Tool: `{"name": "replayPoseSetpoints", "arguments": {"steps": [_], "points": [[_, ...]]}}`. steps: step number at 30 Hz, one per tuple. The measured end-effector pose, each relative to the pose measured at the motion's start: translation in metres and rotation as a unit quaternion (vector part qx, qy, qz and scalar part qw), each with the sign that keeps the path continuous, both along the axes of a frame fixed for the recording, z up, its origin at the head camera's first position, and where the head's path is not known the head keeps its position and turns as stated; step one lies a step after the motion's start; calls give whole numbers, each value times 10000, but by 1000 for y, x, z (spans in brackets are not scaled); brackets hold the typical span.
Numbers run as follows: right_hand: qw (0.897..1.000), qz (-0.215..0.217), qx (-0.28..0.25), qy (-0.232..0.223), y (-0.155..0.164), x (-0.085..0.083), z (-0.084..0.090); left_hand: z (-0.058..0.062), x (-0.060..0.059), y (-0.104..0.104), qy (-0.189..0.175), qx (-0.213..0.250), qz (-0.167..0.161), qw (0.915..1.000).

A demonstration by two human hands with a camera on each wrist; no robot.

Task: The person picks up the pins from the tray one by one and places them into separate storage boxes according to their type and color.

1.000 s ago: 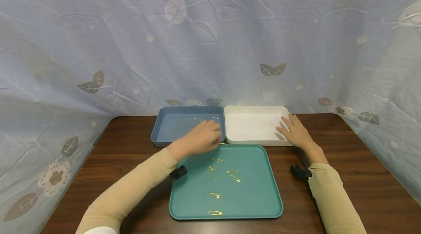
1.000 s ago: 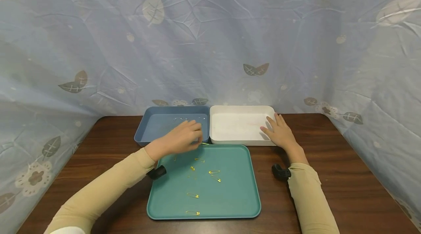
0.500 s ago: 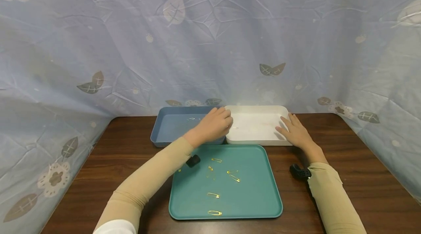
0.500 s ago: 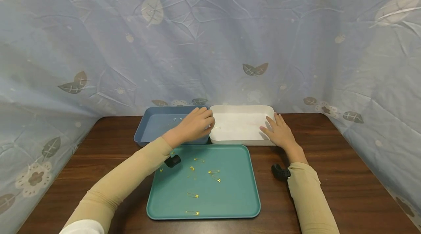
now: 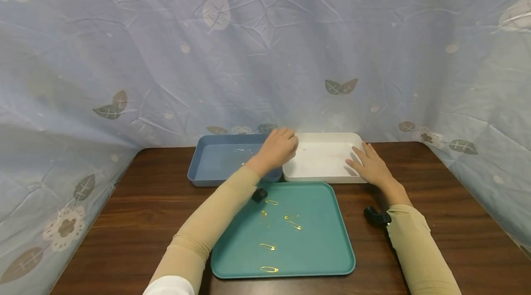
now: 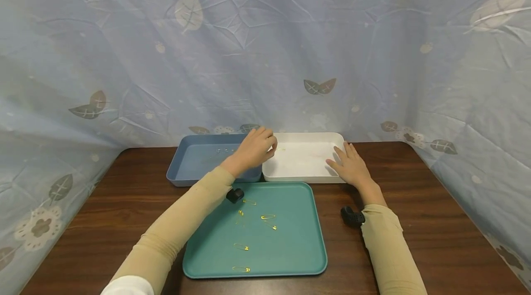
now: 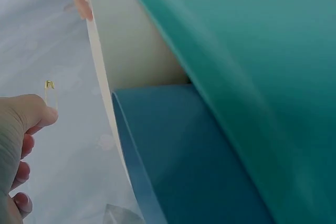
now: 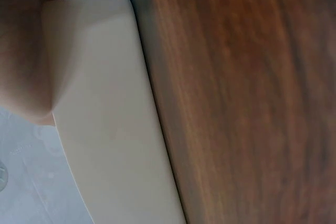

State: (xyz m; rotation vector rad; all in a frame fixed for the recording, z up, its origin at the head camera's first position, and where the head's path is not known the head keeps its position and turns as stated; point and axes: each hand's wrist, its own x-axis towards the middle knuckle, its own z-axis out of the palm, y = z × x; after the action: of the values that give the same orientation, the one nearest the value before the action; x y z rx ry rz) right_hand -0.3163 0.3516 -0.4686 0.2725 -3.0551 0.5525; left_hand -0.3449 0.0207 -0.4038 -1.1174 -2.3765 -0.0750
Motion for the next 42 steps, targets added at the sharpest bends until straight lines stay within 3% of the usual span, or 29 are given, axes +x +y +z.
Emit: {"name": "replayPoseSetpoints", "arguments": {"steps": [6,11,18,23,30,42], "points": [[10000,-7,17,-13,-3,3,2,0,-13,8,-305,85,411,9987],[10000,-19,30,-6,-2,3,3,-7,-25,13,-272,148,640,9975],[9993,66,-338,164,-4,6,3,-16,-39,17,-273,207,865,9957],[9996,41,-270,50,-6,6,2,-15,-45,16,-708,331,1266,9889],[10000,-41,-2,-23,-8,4,2,-14,-49,14,-1334,624,1539,9770],[10000,-13,-74,-60,-11,3,1,-15,-54,15,-1472,775,1741,9706]]}}
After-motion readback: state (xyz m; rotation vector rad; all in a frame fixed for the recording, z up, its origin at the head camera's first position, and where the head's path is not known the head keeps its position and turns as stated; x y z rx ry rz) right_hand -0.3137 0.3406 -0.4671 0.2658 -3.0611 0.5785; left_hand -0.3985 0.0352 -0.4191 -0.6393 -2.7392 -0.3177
